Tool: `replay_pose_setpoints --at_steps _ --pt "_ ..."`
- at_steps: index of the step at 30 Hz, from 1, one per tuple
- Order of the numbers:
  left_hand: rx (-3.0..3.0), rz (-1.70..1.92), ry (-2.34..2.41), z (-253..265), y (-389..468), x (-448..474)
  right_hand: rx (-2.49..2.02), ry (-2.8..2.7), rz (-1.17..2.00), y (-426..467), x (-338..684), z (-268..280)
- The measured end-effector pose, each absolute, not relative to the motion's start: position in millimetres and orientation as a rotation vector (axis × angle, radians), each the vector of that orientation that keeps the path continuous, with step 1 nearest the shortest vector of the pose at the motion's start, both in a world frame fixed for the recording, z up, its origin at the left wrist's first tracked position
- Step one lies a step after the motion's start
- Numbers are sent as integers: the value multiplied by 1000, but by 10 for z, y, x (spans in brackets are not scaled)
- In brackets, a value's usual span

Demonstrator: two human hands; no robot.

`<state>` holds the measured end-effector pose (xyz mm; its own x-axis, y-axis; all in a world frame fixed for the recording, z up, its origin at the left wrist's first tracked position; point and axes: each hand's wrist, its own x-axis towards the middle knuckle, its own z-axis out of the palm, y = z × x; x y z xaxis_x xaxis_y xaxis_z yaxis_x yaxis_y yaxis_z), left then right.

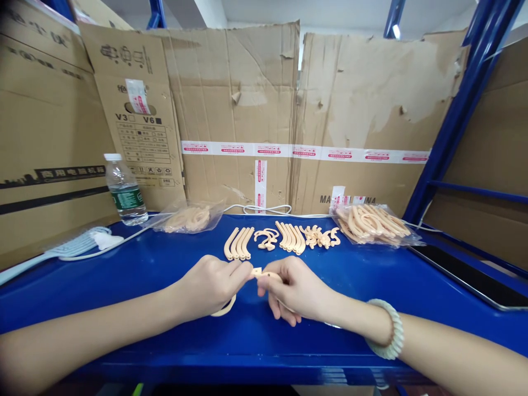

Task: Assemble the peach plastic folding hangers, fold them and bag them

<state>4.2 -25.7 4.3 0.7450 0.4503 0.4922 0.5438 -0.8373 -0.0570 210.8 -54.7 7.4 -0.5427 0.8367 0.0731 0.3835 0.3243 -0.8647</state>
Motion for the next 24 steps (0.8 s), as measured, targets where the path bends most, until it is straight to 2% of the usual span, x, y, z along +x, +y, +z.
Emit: replay_pose_setpoints --at_steps 3,5,12,17,24 --pt "-2746 -797 -838 44 -261 46 -973 -2258 717 -617 2122 135" --pt "-2782 -917 -910 64 -257 53 -948 -2273 594 -605 2170 229" --pt "-3064 -1403 -1342 83 -141 46 -983 -2054 -116 -78 2795 638" --pt "-3249 -1858 -1741 74 -65 71 -1185 -2170 -312 332 3198 568" --pt "-3145 -2298 -1900 142 -86 72 -1408 -2381 -321 564 3318 340"
